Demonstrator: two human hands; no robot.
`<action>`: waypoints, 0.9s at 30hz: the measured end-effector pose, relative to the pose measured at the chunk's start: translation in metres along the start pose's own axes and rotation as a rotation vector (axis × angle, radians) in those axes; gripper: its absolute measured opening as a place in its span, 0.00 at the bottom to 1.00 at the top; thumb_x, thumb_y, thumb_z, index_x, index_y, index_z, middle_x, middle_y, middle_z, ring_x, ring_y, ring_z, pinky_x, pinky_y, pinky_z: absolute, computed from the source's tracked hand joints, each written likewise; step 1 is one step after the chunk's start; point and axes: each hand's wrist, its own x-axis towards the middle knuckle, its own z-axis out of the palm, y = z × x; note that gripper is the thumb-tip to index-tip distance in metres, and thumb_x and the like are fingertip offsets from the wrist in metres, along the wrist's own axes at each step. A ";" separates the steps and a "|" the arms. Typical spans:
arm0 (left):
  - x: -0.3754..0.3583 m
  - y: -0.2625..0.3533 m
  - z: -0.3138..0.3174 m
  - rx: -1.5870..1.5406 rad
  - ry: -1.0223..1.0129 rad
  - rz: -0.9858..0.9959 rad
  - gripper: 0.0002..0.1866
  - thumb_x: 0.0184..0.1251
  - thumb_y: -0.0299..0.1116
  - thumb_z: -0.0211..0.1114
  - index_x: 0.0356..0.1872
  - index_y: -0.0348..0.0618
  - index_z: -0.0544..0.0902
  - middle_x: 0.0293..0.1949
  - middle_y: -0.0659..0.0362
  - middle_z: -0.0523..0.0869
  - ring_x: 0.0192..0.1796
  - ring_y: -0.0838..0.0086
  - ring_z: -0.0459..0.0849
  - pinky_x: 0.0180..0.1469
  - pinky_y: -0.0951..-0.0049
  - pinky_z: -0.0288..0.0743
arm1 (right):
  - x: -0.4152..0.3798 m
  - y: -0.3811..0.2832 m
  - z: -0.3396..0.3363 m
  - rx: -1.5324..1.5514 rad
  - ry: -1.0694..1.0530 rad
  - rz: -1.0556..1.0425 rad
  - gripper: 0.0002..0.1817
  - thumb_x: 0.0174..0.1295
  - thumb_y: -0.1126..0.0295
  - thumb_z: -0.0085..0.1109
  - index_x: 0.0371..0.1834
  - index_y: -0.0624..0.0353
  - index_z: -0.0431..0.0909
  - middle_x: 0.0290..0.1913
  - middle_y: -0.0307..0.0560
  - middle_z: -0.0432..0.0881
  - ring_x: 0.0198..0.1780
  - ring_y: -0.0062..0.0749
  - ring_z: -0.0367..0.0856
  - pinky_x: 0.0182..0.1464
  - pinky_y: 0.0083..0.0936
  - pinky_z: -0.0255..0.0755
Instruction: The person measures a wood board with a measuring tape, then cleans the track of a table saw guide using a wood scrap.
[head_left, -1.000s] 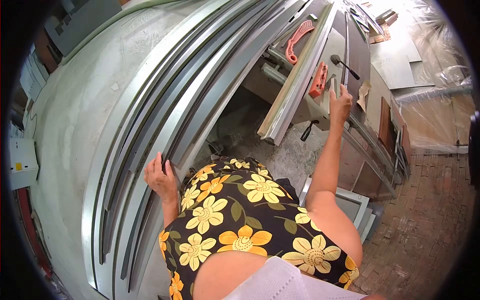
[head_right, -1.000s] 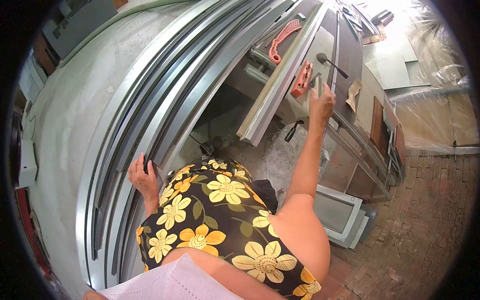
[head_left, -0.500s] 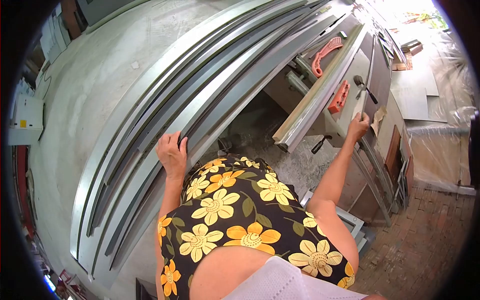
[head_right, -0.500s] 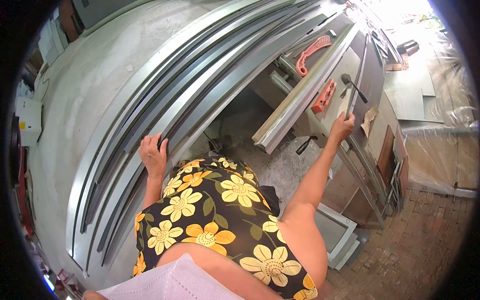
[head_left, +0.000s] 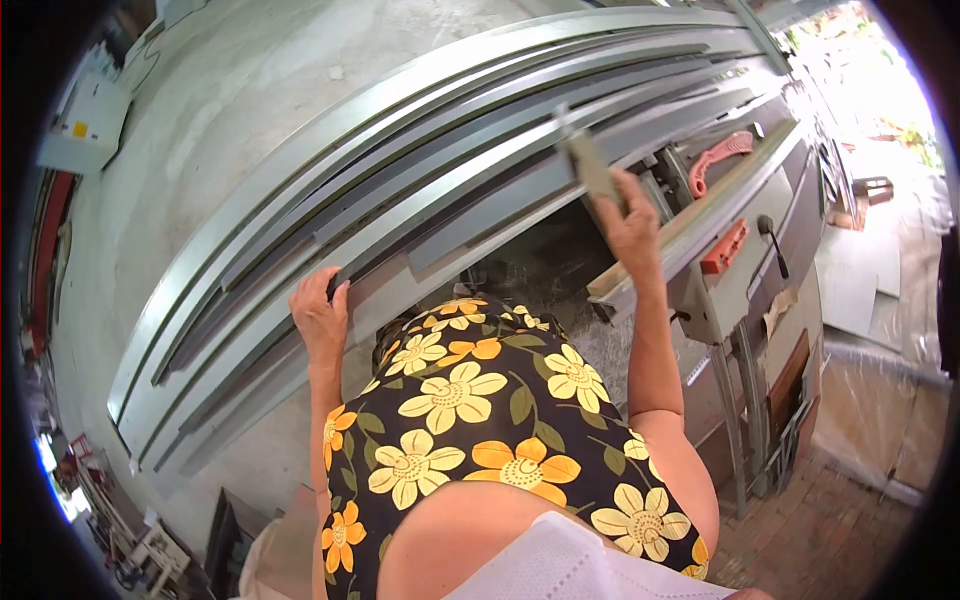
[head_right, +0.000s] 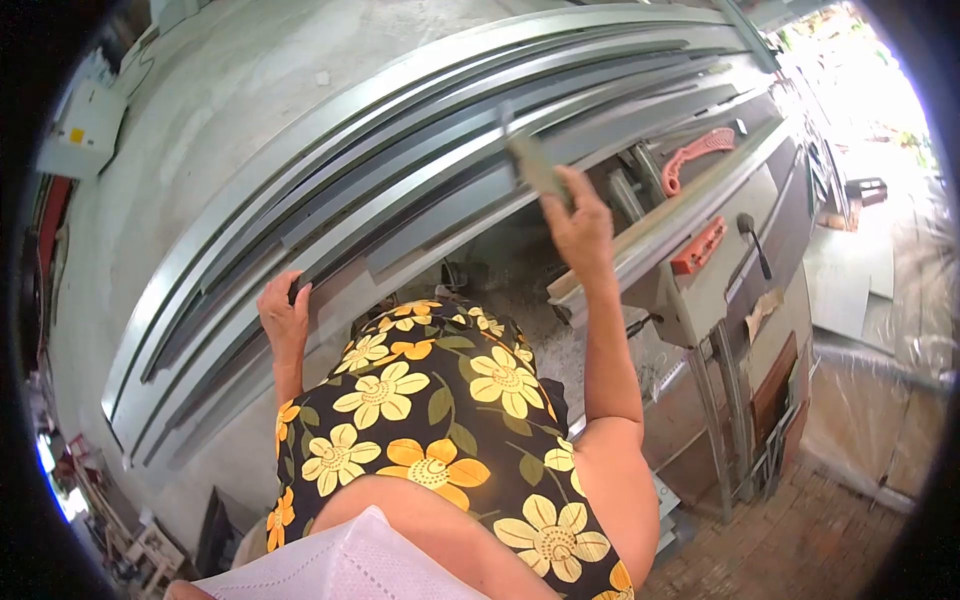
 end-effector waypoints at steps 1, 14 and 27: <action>-0.006 -0.004 -0.006 0.026 0.015 -0.015 0.15 0.55 0.30 0.71 0.45 0.46 0.83 0.43 0.58 0.85 0.49 0.61 0.81 0.52 0.61 0.67 | -0.004 0.001 0.018 0.006 -0.061 0.017 0.17 0.64 0.69 0.61 0.55 0.58 0.78 0.47 0.51 0.84 0.49 0.37 0.83 0.53 0.27 0.73; -0.046 -0.032 -0.026 0.069 0.096 -0.081 0.16 0.55 0.28 0.70 0.46 0.46 0.81 0.47 0.56 0.82 0.55 0.60 0.77 0.65 0.58 0.61 | -0.023 -0.032 0.088 -0.260 -0.651 -0.052 0.17 0.63 0.67 0.60 0.55 0.48 0.78 0.40 0.48 0.80 0.44 0.50 0.79 0.46 0.38 0.73; -0.045 -0.037 -0.026 0.046 0.095 -0.081 0.15 0.55 0.28 0.69 0.45 0.46 0.82 0.47 0.56 0.83 0.54 0.60 0.79 0.64 0.59 0.62 | -0.015 -0.013 0.064 -0.310 -0.568 0.084 0.18 0.63 0.67 0.60 0.56 0.52 0.79 0.50 0.53 0.83 0.50 0.51 0.81 0.51 0.35 0.74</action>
